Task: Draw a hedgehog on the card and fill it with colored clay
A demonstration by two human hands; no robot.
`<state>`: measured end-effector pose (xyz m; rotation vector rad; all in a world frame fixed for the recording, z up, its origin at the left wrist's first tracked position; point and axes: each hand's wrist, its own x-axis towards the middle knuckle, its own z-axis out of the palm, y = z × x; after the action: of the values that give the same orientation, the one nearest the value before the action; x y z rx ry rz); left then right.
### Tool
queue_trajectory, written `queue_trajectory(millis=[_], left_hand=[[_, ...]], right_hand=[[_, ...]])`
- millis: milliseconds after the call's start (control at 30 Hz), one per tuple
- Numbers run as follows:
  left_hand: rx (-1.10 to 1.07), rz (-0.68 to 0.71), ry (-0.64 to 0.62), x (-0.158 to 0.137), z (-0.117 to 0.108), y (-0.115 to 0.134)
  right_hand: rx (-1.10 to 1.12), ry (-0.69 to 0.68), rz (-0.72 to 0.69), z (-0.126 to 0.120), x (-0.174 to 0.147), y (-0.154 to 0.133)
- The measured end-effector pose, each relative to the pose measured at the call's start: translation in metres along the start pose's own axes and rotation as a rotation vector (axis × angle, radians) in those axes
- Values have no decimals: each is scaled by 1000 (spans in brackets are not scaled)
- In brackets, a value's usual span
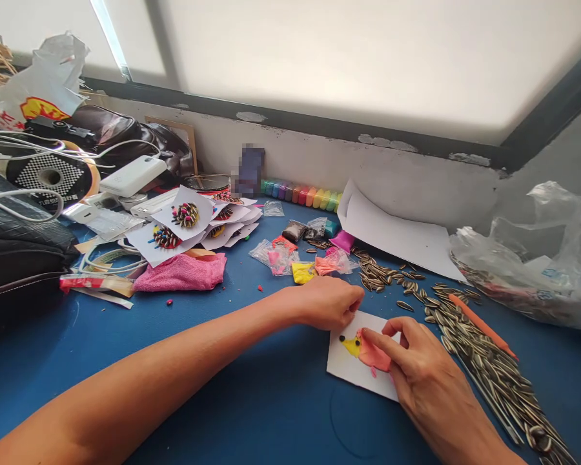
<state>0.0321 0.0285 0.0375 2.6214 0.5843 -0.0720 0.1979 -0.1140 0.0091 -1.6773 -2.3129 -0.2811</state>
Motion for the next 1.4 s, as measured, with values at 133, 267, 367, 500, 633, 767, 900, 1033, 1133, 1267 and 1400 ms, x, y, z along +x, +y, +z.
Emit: queue_trajectory(millis=[133,267,367,500,633,767,900,1033,1133,1267,1400], left_hand=[[4,-10,-7,0,-1,1],[-4,-19,-18,1,-1,0],[-3,-22,-11,1,0,0],[10,-22,-8,0,1,-1],[8,-17,-7,1,1,-1],[1,-14,0,3,2,-2],[-3,-12,-2,3,3,-2],[-6,-10,-4,2,2,-2],[0,-10,-4,3,3,-1],[13,-9,-7,3,3,-1],[23,-8,-4,2,2,-1]], right_hand=[[38,14,5,-3,-1,1],[48,55,19,-1,1,-1],[14,54,-12,1,5,-4],[-33,50,-55,1,7,-5],[-46,38,-78,-1,6,-4],[-18,19,-77,-3,4,-4],[18,56,-49,-6,2,-1],[8,60,-65,-7,1,0],[-18,77,-51,-5,1,0],[-14,50,-43,-2,-1,1],[32,19,-20,-2,0,-3]])
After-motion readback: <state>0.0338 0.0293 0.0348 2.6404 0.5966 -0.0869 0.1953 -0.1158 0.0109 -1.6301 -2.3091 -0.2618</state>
